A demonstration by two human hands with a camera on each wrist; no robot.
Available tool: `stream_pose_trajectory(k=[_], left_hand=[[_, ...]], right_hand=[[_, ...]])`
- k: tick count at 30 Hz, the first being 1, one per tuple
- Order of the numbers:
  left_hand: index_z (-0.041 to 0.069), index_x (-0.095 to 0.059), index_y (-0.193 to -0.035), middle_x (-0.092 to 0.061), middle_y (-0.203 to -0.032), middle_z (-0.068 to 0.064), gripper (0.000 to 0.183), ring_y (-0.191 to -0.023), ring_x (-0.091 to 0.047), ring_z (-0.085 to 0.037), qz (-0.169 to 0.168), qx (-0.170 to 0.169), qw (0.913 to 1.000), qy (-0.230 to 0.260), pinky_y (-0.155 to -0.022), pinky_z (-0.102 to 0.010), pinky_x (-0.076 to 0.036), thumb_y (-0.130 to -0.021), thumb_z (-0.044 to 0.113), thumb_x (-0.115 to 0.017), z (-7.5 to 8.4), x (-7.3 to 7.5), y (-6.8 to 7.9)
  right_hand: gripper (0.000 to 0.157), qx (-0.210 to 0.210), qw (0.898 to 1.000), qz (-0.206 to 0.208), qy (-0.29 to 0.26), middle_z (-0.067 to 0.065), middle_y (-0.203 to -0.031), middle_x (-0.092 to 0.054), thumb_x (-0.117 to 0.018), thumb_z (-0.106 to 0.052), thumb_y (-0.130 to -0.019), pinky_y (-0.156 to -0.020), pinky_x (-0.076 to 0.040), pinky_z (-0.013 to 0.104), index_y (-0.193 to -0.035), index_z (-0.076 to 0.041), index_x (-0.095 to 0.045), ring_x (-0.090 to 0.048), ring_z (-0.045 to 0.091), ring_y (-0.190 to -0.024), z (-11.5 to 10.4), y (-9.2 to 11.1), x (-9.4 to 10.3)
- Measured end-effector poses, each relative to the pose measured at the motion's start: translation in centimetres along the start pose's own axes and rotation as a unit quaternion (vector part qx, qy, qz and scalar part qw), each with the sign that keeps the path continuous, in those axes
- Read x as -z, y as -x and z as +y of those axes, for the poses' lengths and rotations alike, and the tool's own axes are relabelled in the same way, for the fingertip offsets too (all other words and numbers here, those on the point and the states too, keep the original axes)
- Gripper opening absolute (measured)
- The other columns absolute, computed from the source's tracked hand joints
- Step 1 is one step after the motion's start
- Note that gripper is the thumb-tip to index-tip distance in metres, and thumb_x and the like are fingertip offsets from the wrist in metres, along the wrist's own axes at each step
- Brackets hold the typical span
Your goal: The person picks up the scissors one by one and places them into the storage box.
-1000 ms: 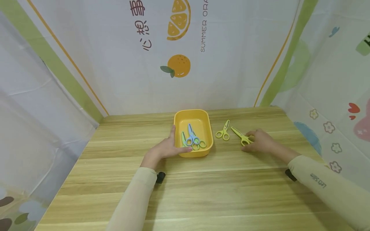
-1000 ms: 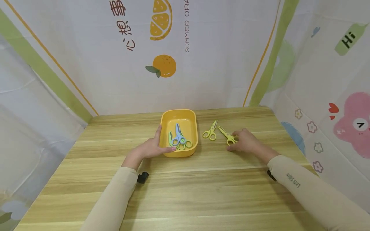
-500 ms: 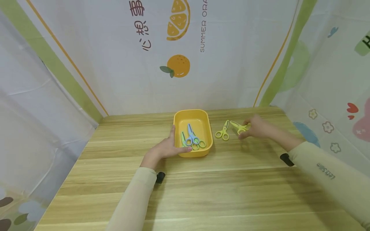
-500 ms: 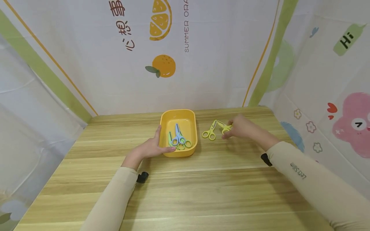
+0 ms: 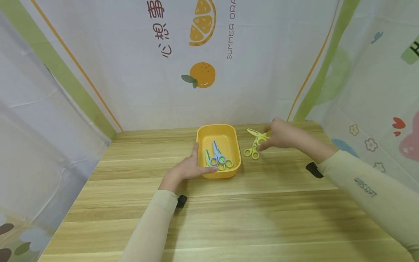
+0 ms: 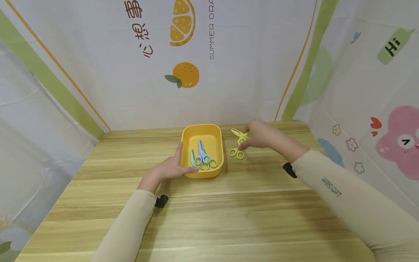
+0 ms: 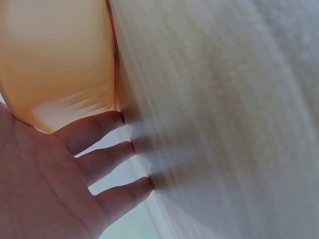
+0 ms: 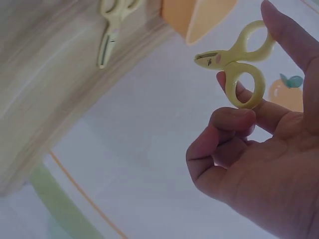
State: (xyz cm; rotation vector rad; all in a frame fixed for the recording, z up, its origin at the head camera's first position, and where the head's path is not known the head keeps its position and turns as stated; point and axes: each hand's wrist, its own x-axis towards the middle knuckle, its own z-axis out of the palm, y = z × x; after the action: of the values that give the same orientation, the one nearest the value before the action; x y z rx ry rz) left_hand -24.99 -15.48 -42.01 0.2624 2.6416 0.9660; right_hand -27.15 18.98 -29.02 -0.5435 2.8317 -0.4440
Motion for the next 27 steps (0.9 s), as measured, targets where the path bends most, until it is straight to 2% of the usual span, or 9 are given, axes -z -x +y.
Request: stream_pose_trajectory(k=[4,10,16,22,27], left_hand=[[0.015,0.022,-0.169,-0.050,-0.158,-0.031,0.146,-0.145,-0.053,-0.039,0.002,0.000,1.0000,0.002,-0.124,-0.056,-0.039,-0.081,0.077,-0.077,0.1,0.1,0.1],[0.015,0.021,-0.169,-0.048,-0.159,-0.032,0.146,-0.148,-0.051,-0.041,0.002,0.004,1.0000,-0.002,-0.125,-0.057,-0.038,-0.081,0.077,-0.077,0.2,0.1,0.2],[0.015,0.021,-0.169,-0.050,-0.158,-0.032,0.145,-0.147,-0.052,-0.041,0.001,0.007,0.9999,-0.009,-0.124,-0.056,-0.039,-0.082,0.078,-0.076,0.2,0.1,0.2],[0.015,0.020,-0.169,-0.051,-0.158,-0.032,0.145,-0.147,-0.053,-0.041,0.002,0.004,1.0000,-0.002,-0.124,-0.057,-0.039,-0.081,0.078,-0.076,0.1,0.1,0.2],[0.016,0.022,-0.169,-0.045,-0.162,-0.030,0.145,-0.151,-0.048,-0.041,-0.002,0.001,1.0000,0.009,-0.126,-0.058,-0.036,-0.081,0.077,-0.076,0.0,0.1,0.3]], right_hand=[[0.076,-0.001,1.000,-0.001,0.009,0.032,-0.133,-0.055,-0.089,-0.046,-0.085,-0.101,-0.052,0.061,-0.135,0.006,-0.066,-0.057,0.044,-0.121,-1.2,-0.1,0.6],[0.077,0.005,1.000,0.008,0.012,0.032,-0.134,-0.057,-0.090,-0.045,-0.084,-0.105,-0.051,0.060,-0.135,0.008,-0.066,-0.056,0.044,-0.124,-2.7,-0.3,1.2],[0.077,0.010,1.000,0.011,0.025,0.028,-0.132,-0.062,-0.090,-0.046,-0.084,-0.103,-0.051,0.057,-0.135,0.006,-0.067,-0.057,0.041,-0.123,-4.4,-0.7,1.6],[0.074,0.007,0.999,0.005,0.035,0.025,-0.138,-0.064,-0.088,-0.044,-0.086,-0.114,-0.047,0.059,-0.138,0.003,-0.066,-0.054,0.042,-0.134,-6.2,-2.1,1.5],[0.074,0.007,0.999,-0.005,0.036,0.021,-0.140,-0.065,-0.089,-0.045,-0.084,-0.115,-0.048,0.055,-0.138,0.001,-0.067,-0.055,0.040,-0.135,-7.7,-3.7,1.0]])
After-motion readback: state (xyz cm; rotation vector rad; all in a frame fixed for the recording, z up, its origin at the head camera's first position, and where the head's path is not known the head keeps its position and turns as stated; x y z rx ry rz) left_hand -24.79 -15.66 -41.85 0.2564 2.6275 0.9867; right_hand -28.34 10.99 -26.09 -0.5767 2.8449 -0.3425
